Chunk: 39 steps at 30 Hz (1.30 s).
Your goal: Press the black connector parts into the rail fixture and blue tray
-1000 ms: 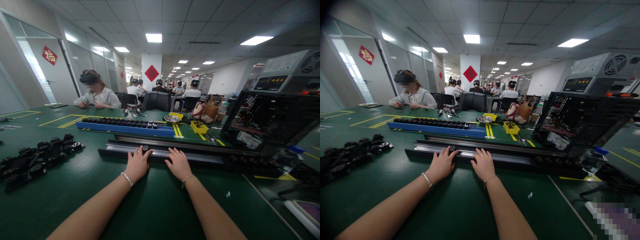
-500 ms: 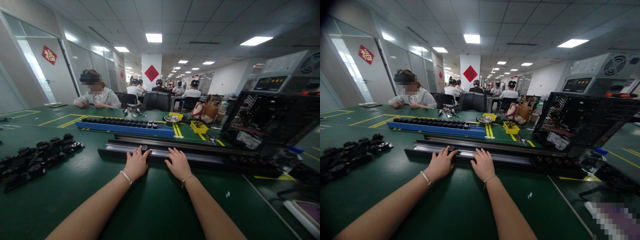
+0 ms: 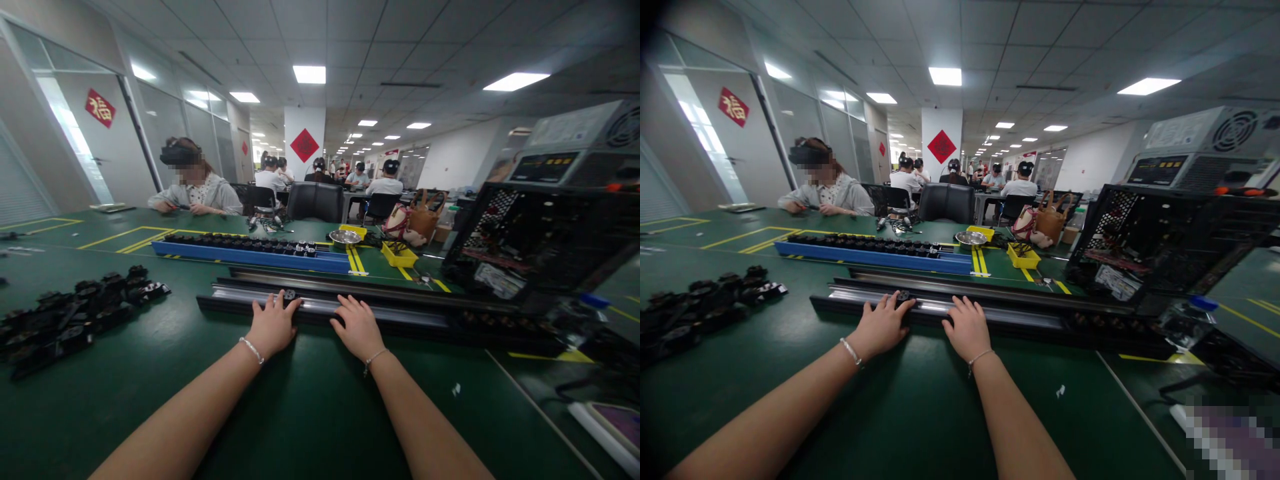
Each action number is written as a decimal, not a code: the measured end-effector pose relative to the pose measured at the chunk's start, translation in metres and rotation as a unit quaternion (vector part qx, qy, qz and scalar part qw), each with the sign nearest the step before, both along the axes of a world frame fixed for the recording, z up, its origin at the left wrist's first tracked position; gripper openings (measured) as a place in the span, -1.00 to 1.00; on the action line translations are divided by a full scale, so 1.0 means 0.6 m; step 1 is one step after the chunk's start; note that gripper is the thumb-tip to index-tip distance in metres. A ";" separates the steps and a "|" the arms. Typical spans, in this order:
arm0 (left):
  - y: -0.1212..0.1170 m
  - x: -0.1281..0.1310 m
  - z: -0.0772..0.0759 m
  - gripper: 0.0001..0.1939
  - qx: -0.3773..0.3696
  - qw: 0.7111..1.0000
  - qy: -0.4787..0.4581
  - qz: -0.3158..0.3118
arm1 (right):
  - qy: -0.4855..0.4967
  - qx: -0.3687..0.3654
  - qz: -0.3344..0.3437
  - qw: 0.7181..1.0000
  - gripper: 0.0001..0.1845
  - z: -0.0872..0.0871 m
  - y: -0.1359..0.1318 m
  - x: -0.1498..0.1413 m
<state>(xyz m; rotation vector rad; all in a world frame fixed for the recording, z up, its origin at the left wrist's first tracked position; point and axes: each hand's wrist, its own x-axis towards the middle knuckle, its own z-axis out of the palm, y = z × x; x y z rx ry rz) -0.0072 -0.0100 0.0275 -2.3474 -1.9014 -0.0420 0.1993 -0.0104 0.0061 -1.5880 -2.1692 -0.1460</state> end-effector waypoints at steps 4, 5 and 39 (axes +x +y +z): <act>0.001 -0.003 0.001 -0.36 0.005 1.000 -0.002 0.014 | 0.000 0.000 0.001 1.000 -0.77 -0.001 0.001 0.000; 0.001 -0.003 0.001 -0.36 0.004 1.000 -0.003 0.014 | 0.000 0.000 0.001 1.000 -0.77 -0.001 0.001 0.000; 0.009 -0.024 0.014 -0.28 -0.049 0.998 0.021 0.038 | -0.005 -0.002 -0.001 1.000 -0.76 0.002 -0.001 -0.001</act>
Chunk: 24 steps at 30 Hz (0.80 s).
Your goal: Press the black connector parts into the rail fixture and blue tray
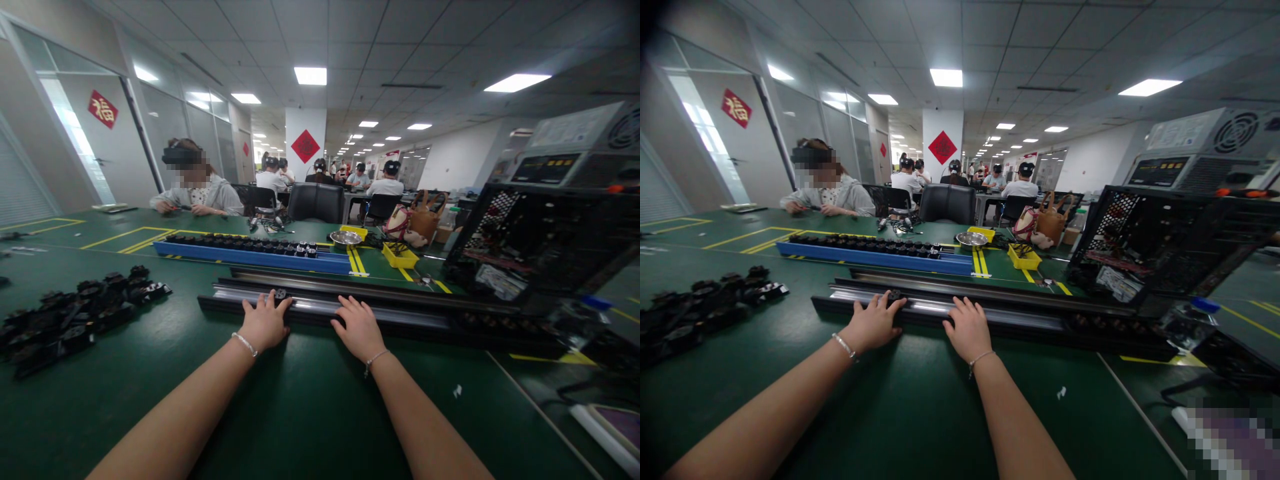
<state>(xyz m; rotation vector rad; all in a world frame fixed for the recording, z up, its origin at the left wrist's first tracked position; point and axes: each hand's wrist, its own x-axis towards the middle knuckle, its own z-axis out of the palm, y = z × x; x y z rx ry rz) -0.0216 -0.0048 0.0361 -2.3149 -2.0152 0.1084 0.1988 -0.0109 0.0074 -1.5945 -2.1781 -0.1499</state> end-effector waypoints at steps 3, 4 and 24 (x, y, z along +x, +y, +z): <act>0.002 -0.002 -0.001 -0.31 0.011 1.000 0.000 0.013 | 0.001 -0.002 -0.001 1.000 -0.77 0.000 0.000 0.000; 0.003 -0.004 -0.001 -0.31 0.014 1.000 0.001 0.017 | 0.003 -0.002 -0.001 1.000 -0.77 -0.001 -0.001 0.000; 0.009 -0.020 0.013 -0.26 -0.038 0.998 0.018 0.038 | 0.004 0.001 -0.001 1.000 -0.78 -0.004 0.002 -0.001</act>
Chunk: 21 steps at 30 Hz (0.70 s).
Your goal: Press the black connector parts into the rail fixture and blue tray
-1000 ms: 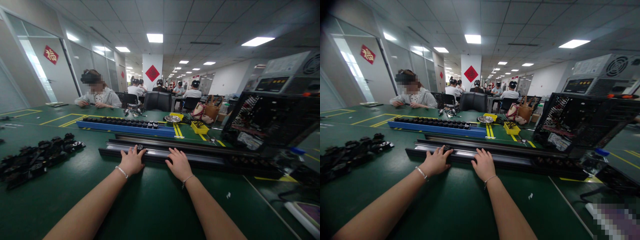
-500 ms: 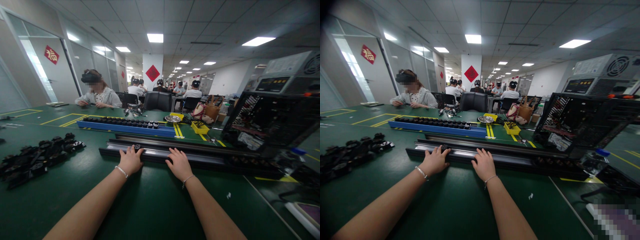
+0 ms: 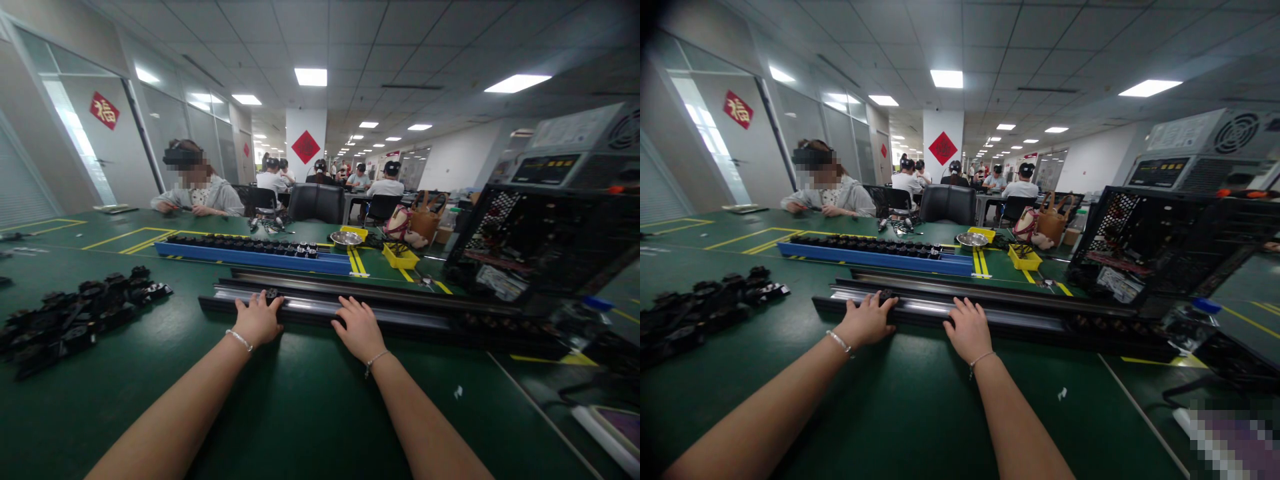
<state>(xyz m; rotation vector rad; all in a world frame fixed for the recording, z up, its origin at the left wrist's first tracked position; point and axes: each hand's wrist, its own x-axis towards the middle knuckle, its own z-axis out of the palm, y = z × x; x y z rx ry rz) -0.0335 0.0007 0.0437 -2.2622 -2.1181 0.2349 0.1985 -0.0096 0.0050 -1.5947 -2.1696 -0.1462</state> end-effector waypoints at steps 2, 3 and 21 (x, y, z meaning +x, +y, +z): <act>0.001 -0.002 0.002 -0.26 -0.005 1.000 -0.001 0.002 | 0.000 -0.002 -0.001 1.000 -0.78 0.001 0.000 0.000; 0.002 -0.003 0.002 -0.26 -0.008 1.000 -0.001 0.004 | 0.000 -0.002 -0.001 1.000 -0.77 0.001 -0.001 0.000; 0.012 -0.021 0.004 -0.26 -0.016 1.000 -0.001 0.026 | 0.004 -0.007 -0.003 1.000 -0.78 0.002 -0.002 0.001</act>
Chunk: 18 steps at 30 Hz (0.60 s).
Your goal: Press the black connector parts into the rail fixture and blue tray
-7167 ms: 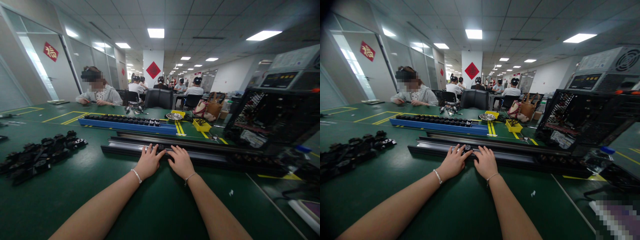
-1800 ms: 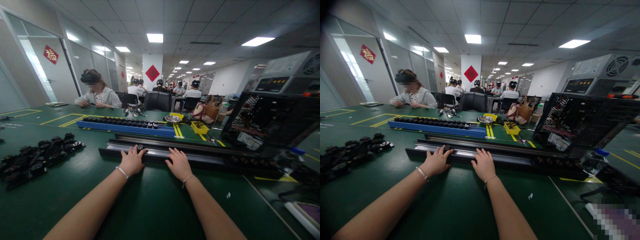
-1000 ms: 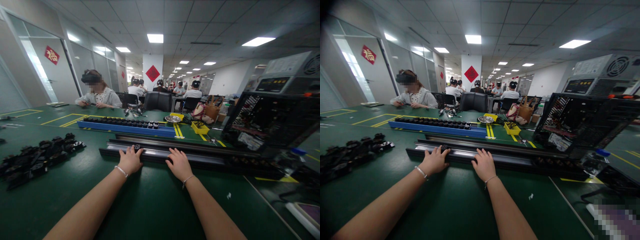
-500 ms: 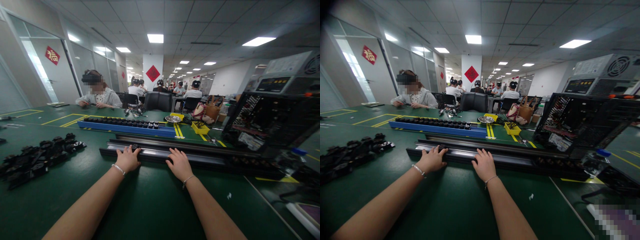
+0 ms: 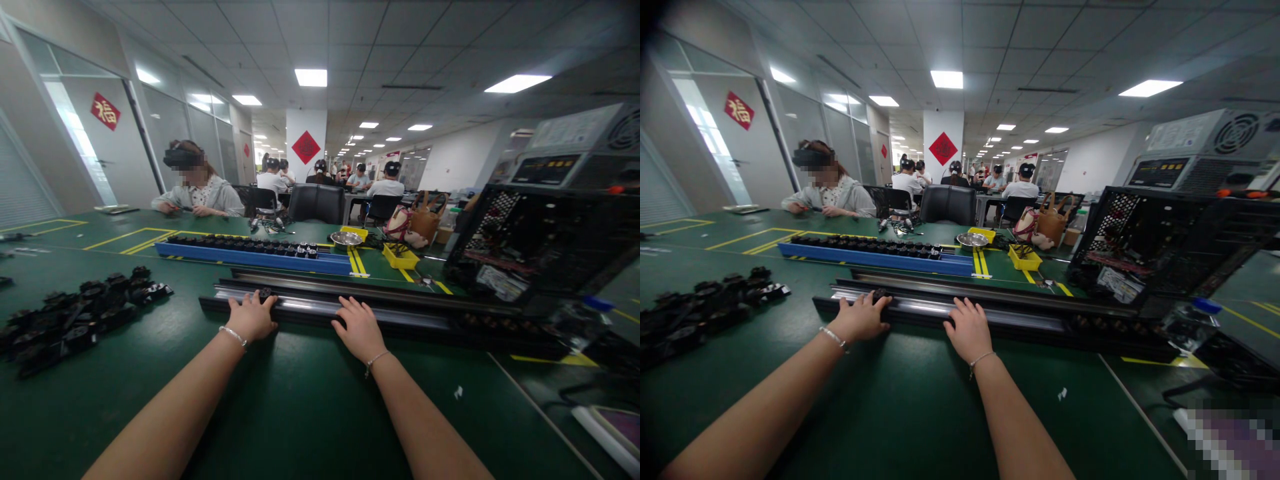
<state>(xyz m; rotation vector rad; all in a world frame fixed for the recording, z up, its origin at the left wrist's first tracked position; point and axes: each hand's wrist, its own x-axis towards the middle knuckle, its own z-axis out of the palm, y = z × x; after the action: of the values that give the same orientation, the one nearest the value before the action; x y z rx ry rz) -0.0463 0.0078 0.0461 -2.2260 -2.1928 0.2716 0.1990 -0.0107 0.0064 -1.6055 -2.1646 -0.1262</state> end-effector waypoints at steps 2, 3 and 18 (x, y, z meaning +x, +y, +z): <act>0.003 -0.005 -0.001 -0.27 -0.002 1.000 0.000 0.003 | 0.000 0.000 0.001 1.000 -0.78 0.001 -0.001 0.000; 0.005 -0.007 -0.001 -0.27 -0.005 1.000 0.000 0.005 | 0.000 0.001 0.001 1.000 -0.78 0.001 -0.001 0.000; 0.015 -0.021 0.005 -0.25 -0.033 0.999 -0.017 0.027 | -0.001 0.002 0.002 1.000 -0.77 0.001 0.000 0.000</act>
<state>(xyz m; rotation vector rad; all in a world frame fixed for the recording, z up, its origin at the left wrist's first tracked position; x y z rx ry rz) -0.0591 0.0167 0.0493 -2.2224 -2.2958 0.3131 0.1988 -0.0109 0.0067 -1.5993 -2.1681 -0.1308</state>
